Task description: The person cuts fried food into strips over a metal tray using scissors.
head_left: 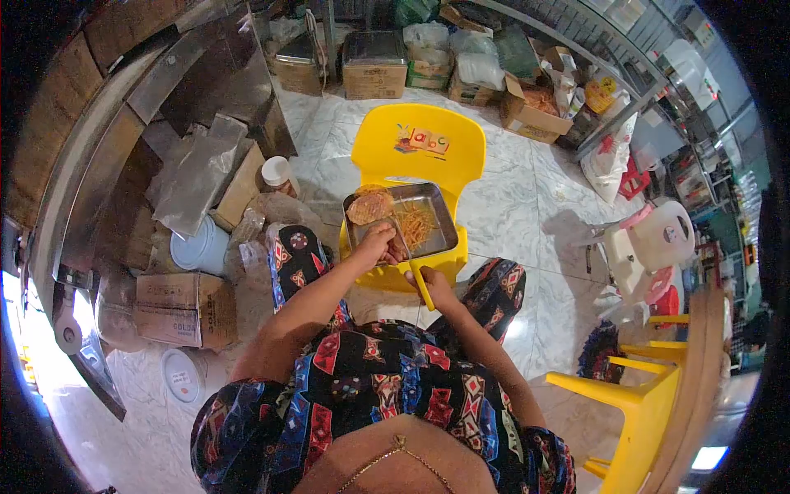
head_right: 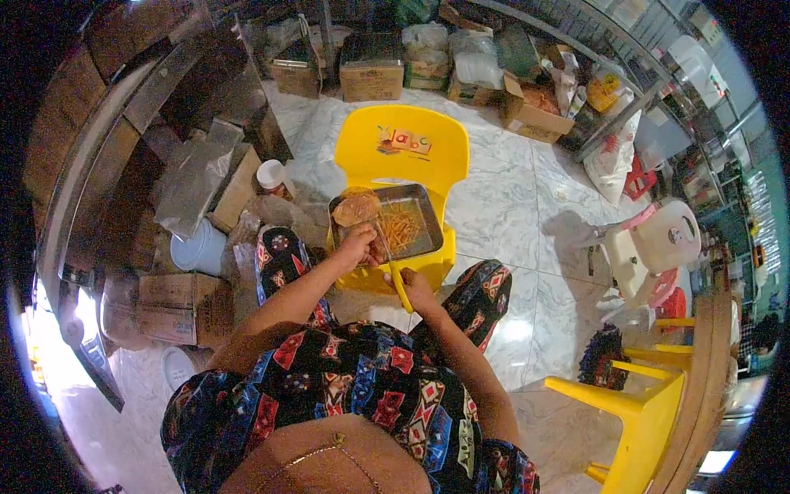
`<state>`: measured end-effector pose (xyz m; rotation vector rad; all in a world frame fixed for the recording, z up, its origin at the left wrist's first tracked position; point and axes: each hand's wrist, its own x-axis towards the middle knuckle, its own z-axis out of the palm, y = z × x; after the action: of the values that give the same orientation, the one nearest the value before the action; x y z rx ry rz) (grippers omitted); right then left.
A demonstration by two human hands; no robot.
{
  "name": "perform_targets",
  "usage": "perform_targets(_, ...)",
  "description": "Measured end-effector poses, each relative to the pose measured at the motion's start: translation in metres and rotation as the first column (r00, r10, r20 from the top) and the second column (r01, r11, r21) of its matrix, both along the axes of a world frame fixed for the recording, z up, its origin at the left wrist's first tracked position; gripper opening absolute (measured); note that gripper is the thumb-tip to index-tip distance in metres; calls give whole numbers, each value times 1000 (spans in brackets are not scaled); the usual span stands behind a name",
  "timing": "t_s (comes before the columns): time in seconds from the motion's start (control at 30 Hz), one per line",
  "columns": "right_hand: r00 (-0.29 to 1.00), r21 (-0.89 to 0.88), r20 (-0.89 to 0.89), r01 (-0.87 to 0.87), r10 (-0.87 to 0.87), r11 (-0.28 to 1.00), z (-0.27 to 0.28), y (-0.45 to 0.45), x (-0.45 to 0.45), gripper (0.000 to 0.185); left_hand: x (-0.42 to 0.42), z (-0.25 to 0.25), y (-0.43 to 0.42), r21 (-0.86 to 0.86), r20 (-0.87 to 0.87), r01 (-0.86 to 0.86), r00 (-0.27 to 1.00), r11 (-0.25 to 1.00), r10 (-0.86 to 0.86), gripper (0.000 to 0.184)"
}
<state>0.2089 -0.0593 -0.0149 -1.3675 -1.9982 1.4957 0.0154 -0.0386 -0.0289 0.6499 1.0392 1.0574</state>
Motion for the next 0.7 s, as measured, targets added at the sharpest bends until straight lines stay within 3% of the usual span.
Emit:
perform_targets(0.07,998,-28,67,-7,9,1000,-2,0,-2,51,-1,1,0,-2,-18,4,1000,1000,-4,18)
perform_targets(0.2,1000,-68,21,19,-18,998,-26,3,-2,49,6,-4,-2,-43,-131,98,986,994,-103,18)
perform_targets(0.33,998,16,30,48,-49,999,-26,3,-2,49,5,-8,-2,-49,-21,127,992,991,-128,17)
perform_targets(0.5,999,-70,35,14,-12,997,-10,4,-1,50,-2,-5,1,-22,-31,55,998,998,-55,17)
perform_targets(0.63,990,-254,-135,11,-46,967,-5,0,1,49,-16,1,8,3,51,-148,988,989,148,18)
perform_targets(0.7,978,-315,-198,-5,-60,949,-4,-1,3,50,-24,-8,15,15,59,-161,985,987,160,17)
